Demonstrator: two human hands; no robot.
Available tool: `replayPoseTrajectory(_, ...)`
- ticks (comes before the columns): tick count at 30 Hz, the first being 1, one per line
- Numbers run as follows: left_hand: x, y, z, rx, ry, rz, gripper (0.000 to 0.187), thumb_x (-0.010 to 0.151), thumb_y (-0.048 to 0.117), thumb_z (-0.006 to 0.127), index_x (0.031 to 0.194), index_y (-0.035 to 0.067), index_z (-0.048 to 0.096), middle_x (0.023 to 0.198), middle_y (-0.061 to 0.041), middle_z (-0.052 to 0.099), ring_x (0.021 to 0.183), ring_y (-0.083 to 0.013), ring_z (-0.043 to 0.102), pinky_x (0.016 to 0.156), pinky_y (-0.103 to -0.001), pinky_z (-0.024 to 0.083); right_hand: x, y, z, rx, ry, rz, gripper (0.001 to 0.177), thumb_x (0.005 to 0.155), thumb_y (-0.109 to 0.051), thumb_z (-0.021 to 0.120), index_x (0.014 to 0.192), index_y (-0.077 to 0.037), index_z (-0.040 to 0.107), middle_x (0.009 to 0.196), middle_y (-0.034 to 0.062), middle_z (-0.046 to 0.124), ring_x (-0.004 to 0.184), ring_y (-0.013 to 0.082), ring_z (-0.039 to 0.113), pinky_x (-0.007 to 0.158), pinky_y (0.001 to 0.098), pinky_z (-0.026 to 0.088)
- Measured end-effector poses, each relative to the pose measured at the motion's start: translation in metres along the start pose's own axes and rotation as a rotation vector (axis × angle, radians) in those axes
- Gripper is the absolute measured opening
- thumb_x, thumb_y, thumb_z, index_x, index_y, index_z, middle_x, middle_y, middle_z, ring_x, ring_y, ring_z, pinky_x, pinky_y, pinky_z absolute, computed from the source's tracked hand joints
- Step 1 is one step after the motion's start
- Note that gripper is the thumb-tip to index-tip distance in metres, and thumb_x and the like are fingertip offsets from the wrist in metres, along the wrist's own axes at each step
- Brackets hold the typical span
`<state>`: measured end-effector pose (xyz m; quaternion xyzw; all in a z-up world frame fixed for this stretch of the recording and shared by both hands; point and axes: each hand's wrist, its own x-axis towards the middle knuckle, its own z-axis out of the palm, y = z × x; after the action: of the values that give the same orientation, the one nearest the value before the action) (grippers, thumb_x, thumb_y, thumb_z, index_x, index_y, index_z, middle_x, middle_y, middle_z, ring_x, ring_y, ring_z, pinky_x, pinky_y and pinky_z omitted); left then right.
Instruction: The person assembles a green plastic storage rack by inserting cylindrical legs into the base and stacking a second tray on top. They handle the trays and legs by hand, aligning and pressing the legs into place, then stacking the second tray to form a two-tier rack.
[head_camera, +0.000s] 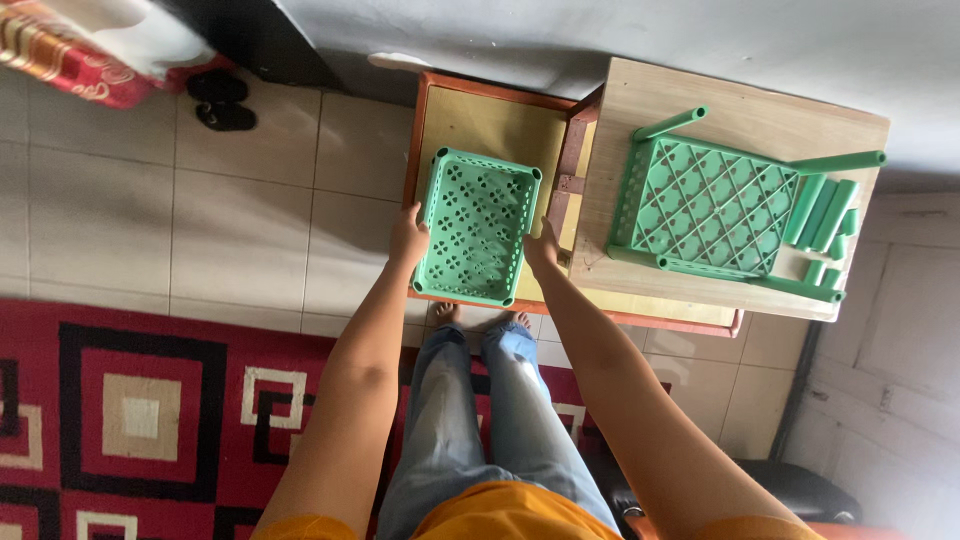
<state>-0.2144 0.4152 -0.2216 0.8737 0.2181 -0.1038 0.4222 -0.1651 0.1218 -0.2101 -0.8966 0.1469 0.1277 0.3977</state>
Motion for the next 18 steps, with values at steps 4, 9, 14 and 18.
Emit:
replayPoseTrajectory(4, 0.019, -0.008, 0.006, -0.038, -0.197, -0.184, 0.056, 0.100, 0.013, 0.048, 0.154, 0.008, 0.036, 0.153, -0.020, 0.045, 0.132, -0.0342, 0.055, 0.103, -0.043, 0.051, 0.014, 0.005, 0.020, 0.068, -0.092, 0.344, 0.065, 0.084, -0.021, 0.075, 0.145, -0.012, 0.051, 0.123, 0.0191, 0.067, 0.103, 0.0285, 0.068, 0.087, 0.0403, 0.056)
replayPoseTrajectory(9, 0.025, -0.022, 0.024, 0.055, -0.234, -0.200, 0.057, 0.098, 0.014, 0.053, 0.154, 0.008, 0.041, 0.141, -0.023, 0.057, 0.124, -0.0371, 0.061, 0.102, -0.045, 0.050, 0.003, 0.018, 0.033, 0.116, -0.084, 0.449, 0.042, 0.084, -0.022, 0.077, 0.123, -0.010, 0.071, 0.095, 0.0128, 0.074, 0.082, 0.0236, 0.070, 0.068, 0.0375, 0.055)
replayPoseTrajectory(14, 0.024, -0.027, 0.032, -0.001, -0.110, -0.130, 0.049, 0.095, 0.016, 0.061, 0.142, 0.004, 0.054, 0.130, -0.023, 0.066, 0.119, -0.0356, 0.065, 0.099, -0.044, 0.052, 0.001, 0.016, 0.029, 0.022, -0.012, 0.357, 0.037, 0.082, -0.014, 0.074, 0.118, -0.009, 0.073, 0.098, 0.0122, 0.074, 0.082, 0.0225, 0.071, 0.066, 0.0360, 0.056)
replayPoseTrajectory(18, 0.020, -0.023, 0.019, -0.066, -0.014, -0.105, 0.044, 0.092, 0.021, 0.069, 0.131, 0.003, 0.061, 0.121, -0.019, 0.071, 0.105, -0.0316, 0.072, 0.090, -0.041, 0.057, 0.001, 0.009, 0.015, -0.021, -0.010, 0.374, 0.035, 0.082, -0.009, 0.075, 0.117, -0.008, 0.070, 0.102, 0.0078, 0.069, 0.084, 0.0181, 0.067, 0.067, 0.0328, 0.053)
